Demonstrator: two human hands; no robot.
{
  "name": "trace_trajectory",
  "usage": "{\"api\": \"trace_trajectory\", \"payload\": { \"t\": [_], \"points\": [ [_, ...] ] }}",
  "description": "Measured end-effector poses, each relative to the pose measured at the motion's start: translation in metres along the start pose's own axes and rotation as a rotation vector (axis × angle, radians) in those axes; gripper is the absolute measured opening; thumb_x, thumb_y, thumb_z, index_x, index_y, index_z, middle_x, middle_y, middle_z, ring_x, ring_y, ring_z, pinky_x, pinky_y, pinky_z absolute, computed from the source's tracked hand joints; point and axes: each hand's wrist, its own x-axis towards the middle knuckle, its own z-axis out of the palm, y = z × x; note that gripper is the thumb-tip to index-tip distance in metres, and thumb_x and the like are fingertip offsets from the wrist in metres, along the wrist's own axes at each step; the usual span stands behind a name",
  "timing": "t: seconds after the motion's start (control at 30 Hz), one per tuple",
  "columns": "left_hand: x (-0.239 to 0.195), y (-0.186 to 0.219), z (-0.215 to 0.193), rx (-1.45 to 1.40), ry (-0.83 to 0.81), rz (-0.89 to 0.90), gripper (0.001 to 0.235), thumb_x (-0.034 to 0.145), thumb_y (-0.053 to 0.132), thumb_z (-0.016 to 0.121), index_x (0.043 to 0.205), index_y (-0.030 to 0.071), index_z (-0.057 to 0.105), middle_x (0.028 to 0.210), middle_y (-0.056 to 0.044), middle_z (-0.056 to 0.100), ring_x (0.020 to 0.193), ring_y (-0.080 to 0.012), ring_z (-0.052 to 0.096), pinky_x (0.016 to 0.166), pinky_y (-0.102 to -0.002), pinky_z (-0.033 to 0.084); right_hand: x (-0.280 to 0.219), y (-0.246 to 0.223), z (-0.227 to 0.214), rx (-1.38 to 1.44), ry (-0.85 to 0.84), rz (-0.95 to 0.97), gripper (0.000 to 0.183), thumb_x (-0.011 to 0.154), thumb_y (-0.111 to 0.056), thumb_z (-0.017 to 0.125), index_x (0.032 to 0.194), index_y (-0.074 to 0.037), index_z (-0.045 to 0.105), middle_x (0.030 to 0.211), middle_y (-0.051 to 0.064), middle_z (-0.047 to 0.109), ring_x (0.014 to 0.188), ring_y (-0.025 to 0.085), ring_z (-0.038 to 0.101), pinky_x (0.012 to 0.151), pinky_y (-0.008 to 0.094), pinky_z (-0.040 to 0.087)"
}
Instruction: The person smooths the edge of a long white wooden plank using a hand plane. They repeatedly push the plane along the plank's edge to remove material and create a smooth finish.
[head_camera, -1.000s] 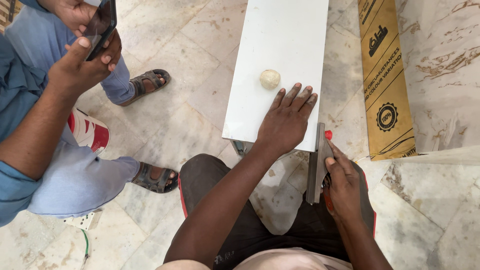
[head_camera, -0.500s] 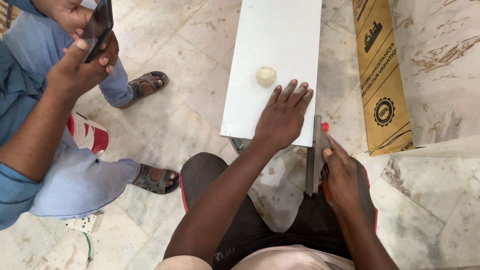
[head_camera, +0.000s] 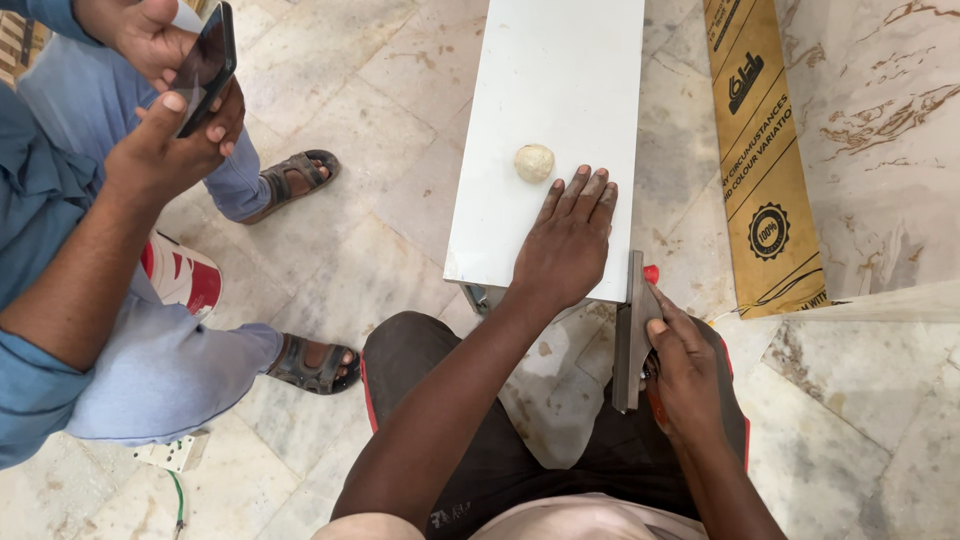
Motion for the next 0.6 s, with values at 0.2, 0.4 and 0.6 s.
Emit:
{"api": "trace_trajectory", "payload": {
  "t": [0.2,0.4,0.6],
  "points": [
    [0.001,0.0,0.001,0.064,-0.009,0.022,0.056,0.101,0.015,0.034,0.155,0.001,0.035,0.166,-0.013,0.029,0.156,-0.0254,0.019,0.128,-0.044,0.015,0.052,-0.013,0.002,-0.081,0.028,0.001,0.051,0.102,-0.021,0.051,0.149,0.0,0.051,0.139,0.017,0.062,0.129,0.023,0.059,0.107,0.032,0.045],
    [0.0,0.0,0.002,0.055,-0.024,0.022,0.055,0.102,0.016,0.032,0.155,0.001,0.035,0.166,-0.013,0.028,0.156,-0.0251,0.018,0.128,-0.044,0.014,0.115,-0.035,0.016,0.114,-0.066,-0.032,0.057,0.101,-0.025,0.053,0.151,0.002,0.05,0.142,0.025,0.06,0.125,0.029,0.059,0.102,0.037,0.045],
    [0.001,0.0,-0.001,0.03,-0.018,0.018,0.054,0.102,0.015,0.032,0.155,0.002,0.037,0.165,-0.013,0.03,0.156,-0.0247,0.019,0.128,-0.044,0.015,0.068,-0.019,0.008,0.13,-0.076,-0.036,0.057,0.101,-0.027,0.053,0.15,0.003,0.047,0.144,0.017,0.058,0.129,0.02,0.058,0.106,0.032,0.046]
  ]
}}
